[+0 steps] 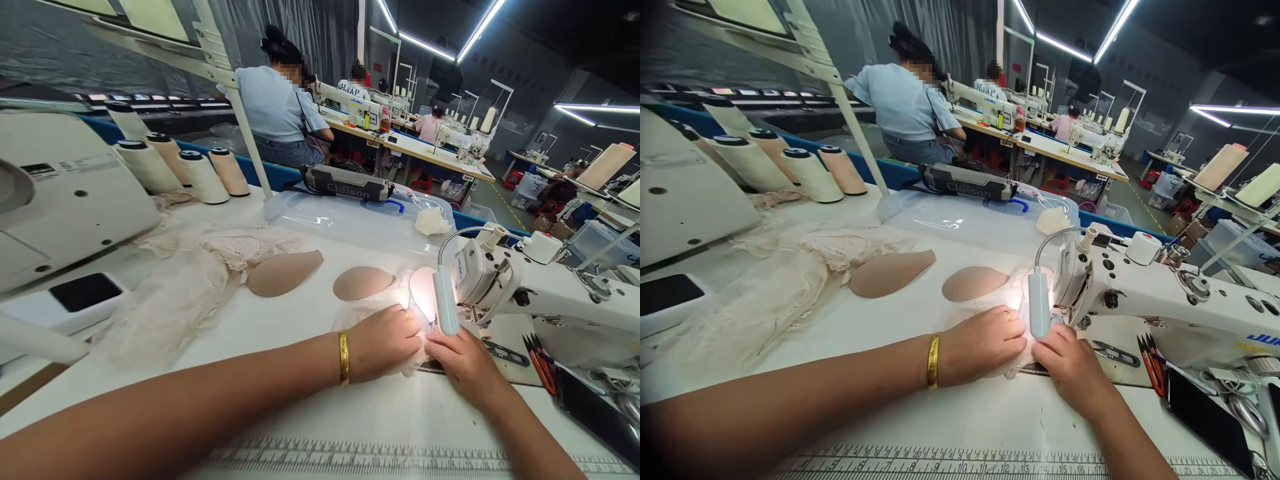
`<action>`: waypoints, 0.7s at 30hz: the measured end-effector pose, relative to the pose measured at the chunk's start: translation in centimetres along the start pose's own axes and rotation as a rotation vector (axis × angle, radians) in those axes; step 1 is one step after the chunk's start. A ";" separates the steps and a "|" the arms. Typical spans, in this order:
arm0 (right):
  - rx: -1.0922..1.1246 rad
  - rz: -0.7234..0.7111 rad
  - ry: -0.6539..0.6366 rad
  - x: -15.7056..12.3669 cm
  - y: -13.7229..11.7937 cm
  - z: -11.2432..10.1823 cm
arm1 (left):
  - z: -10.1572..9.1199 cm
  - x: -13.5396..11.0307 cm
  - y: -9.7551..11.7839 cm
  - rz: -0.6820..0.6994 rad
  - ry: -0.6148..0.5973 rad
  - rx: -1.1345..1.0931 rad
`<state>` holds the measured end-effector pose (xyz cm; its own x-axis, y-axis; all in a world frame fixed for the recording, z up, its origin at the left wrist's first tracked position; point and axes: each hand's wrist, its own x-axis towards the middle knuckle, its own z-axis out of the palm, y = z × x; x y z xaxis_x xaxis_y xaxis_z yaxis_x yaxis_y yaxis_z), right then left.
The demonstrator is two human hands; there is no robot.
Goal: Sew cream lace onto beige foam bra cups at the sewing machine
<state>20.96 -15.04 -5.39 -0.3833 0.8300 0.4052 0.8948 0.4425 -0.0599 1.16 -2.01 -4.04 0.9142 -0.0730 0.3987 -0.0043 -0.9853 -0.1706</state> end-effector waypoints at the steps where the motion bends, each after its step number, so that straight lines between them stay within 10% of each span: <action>1: -0.011 0.029 -0.001 -0.2 0.0 0.0 | 0.1 -0.1 0.1 -0.003 0.023 -0.005; 21: 0.021 0.099 -0.022 -1.1 0.3 0.2 | 1.2 -0.4 1.5 -0.081 0.134 0.007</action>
<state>21.59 -15.75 -6.01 -0.2983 0.8773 0.3761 0.9238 0.3645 -0.1175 1.27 -3.29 -5.51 0.8492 -0.0135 0.5279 0.0707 -0.9878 -0.1389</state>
